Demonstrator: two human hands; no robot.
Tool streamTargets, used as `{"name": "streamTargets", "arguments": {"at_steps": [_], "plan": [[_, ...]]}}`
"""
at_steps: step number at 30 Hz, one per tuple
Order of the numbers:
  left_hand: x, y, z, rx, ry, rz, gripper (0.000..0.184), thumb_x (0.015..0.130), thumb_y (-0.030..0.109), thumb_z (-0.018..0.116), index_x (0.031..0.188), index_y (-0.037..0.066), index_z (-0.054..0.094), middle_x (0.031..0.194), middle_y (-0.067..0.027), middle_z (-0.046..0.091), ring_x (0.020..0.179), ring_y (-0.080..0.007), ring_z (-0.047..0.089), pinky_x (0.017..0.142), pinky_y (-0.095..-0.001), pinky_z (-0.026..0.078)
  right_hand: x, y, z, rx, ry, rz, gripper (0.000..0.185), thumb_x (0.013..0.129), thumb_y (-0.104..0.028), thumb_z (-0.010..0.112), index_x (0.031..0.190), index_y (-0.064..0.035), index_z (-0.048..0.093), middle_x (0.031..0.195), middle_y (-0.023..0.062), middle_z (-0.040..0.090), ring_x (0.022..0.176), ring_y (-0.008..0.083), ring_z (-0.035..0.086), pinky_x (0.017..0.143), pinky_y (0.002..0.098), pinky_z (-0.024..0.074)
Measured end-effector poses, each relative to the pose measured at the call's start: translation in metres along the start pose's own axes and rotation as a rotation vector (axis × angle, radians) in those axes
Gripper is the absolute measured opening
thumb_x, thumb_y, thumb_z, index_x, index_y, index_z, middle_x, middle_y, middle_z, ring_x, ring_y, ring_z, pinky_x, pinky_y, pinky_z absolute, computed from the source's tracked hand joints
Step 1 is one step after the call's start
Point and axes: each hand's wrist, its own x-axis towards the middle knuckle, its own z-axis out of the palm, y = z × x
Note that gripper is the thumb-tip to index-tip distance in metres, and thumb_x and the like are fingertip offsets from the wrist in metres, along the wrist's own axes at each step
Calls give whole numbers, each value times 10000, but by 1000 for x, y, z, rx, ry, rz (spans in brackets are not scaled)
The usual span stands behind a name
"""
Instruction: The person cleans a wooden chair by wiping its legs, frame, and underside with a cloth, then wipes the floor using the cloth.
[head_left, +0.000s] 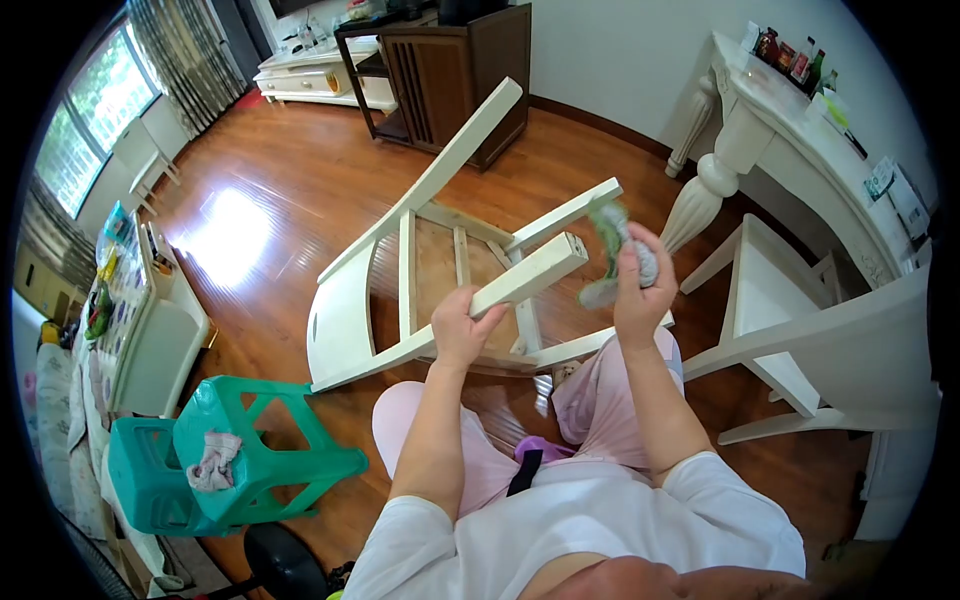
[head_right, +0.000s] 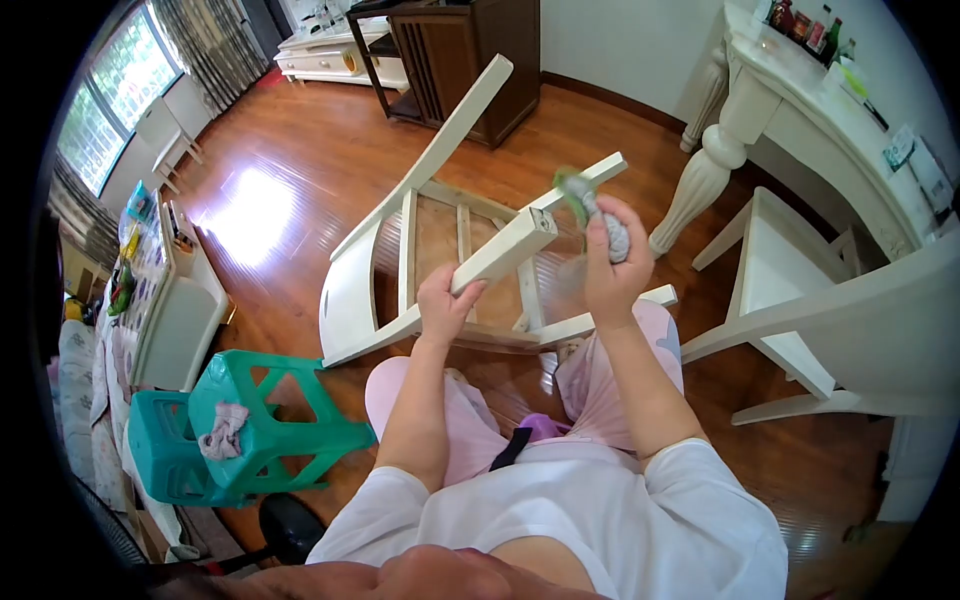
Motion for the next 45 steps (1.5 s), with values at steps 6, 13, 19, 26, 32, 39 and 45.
{"name": "streamTargets", "arguments": {"at_steps": [6,13,19,26,32,39,45], "plan": [[-3,-1,0,-11,-41,-29,366,688,365,754,804,43,625,745,-136,610,693,-320,593,622,-379,463,-5,-1,25,41,-135,-330,155,831,-31,578,980,13,582,1043,149,598,956,254,581,863,324,443],[1,6,-3,8,-13,10,330,691,319,753,804,36,626,731,-127,603,683,-304,590,619,-366,459,-30,50,3,-44,-40,-10,155,878,-98,580,984,15,593,1015,107,613,937,175,570,850,289,438],[2,7,-2,0,-21,3,309,684,294,751,793,31,633,697,-115,594,646,-287,581,599,-360,454,17,-11,9,125,-127,-232,167,884,-111,572,1014,-11,605,1051,128,607,904,194,592,826,278,451],[1,6,-1,37,-13,-5,272,675,249,748,785,30,630,685,-113,583,627,-276,570,587,-357,446,-40,41,-2,105,-76,-150,94,886,-62,552,942,9,579,1062,133,594,955,177,566,863,292,435],[-2,1,1,-15,-10,-10,268,686,235,748,793,22,626,676,-109,575,618,-261,558,582,-347,439,9,-2,-13,145,48,-114,101,867,-74,545,914,-10,608,998,137,603,928,240,587,844,332,449],[0,-1,2,-20,12,5,276,695,238,749,807,19,625,687,-108,584,625,-253,564,586,-340,444,-6,-4,20,23,-175,-479,142,795,-22,596,934,-24,630,1033,153,581,992,293,562,853,357,446],[0,5,0,-5,-11,-25,286,683,249,758,796,22,626,696,-109,595,627,-254,573,592,-347,453,-31,26,-7,17,-29,-89,155,828,-17,547,963,-14,622,1054,141,586,942,225,582,831,302,455]]}}
